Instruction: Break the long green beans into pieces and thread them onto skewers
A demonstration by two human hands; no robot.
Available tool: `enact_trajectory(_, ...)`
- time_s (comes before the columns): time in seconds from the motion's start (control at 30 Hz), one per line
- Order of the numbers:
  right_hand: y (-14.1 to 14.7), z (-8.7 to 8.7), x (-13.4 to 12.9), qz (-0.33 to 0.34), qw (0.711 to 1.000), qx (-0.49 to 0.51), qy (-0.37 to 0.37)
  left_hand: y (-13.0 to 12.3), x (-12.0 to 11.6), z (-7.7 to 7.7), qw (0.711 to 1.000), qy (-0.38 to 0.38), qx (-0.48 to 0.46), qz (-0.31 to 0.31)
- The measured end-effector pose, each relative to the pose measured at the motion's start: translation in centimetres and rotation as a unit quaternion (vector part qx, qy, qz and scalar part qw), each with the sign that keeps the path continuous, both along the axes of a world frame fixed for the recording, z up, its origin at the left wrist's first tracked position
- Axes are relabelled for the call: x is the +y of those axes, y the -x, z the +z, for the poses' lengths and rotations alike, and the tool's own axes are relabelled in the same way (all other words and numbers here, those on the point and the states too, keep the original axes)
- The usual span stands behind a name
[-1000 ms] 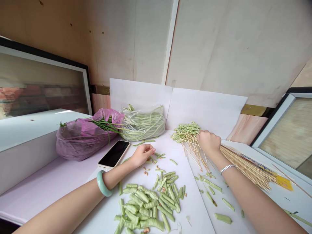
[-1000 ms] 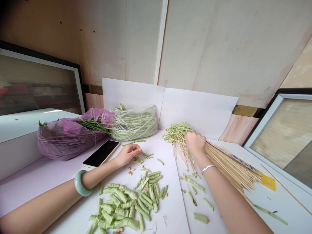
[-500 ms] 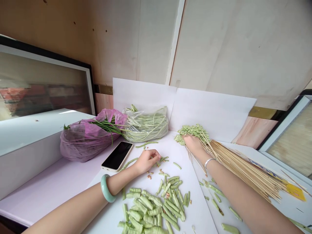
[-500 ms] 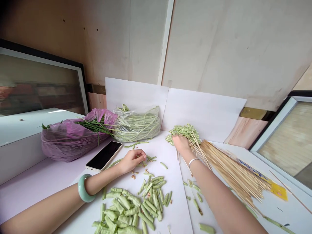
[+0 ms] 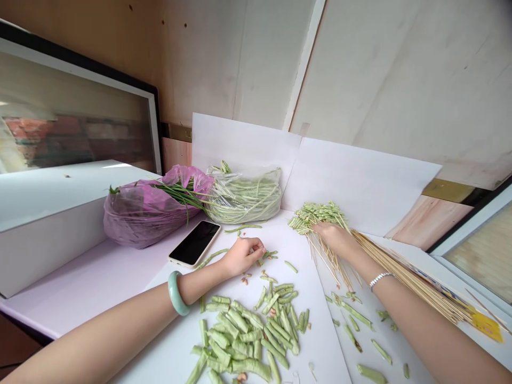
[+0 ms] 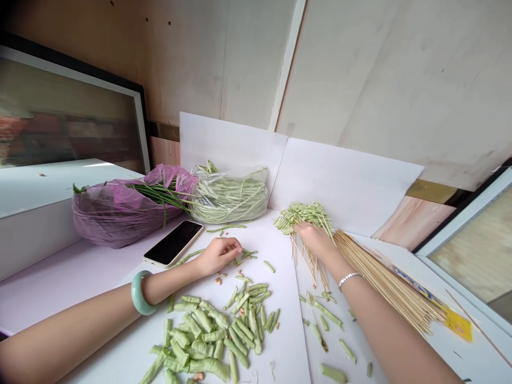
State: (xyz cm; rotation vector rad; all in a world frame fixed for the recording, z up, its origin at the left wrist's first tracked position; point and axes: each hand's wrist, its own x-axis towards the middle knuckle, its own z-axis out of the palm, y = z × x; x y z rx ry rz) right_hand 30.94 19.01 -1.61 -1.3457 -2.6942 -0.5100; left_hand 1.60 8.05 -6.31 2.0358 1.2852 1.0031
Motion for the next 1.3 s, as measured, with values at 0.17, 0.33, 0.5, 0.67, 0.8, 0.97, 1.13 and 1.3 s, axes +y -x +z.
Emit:
enact_trajectory(0.17, -2.0, -2.6, -2.4, 0.032, 0.998, 0.012, -0.043, 0.0, 0.4, 0.3, 0.998, -0.044, 0.038, 0.002)
enact_trajectory(0.33, -4.7, -3.8, -3.8, 0.057, 0.994, 0.035, -0.088, -0.9, 0.8, 0.2, 0.994, -0.071, 0.075, -0.042)
enact_trajectory(0.5, -6.8, -3.5, -4.9, 0.073, 0.989, 0.058, -0.112, -2.7, 1.1, 0.8, 0.979, -0.097, 0.131, -0.123)
enact_trajectory(0.67, -6.9, -3.1, -5.2, 0.092, 0.986, 0.065, -0.122, -6.3, 3.2, 3.1, 0.923, -0.229, 0.243, -0.193)
enact_trajectory(0.8, -5.6, -3.8, -4.9, 0.095, 0.986, 0.055, -0.125, -11.2, 6.5, 5.4, 0.837, -0.377, 0.334, -0.215)
enact_trajectory(0.97, -4.3, -4.2, -5.3, 0.054, 0.990, 0.024, -0.125, -17.6, 10.9, 7.9, 0.775, -0.390, 0.425, -0.257)
enact_trajectory(1.13, -3.9, -3.8, -6.3, 0.022, 0.995, -0.020, -0.097, -22.0, 14.6, 8.0, 0.747, -0.357, 0.454, -0.329)
enact_trajectory(1.3, -3.5, -4.1, -6.6, 0.008, 0.995, -0.037, -0.090, -24.5, 16.9, 6.8, 0.733, -0.341, 0.458, -0.370)
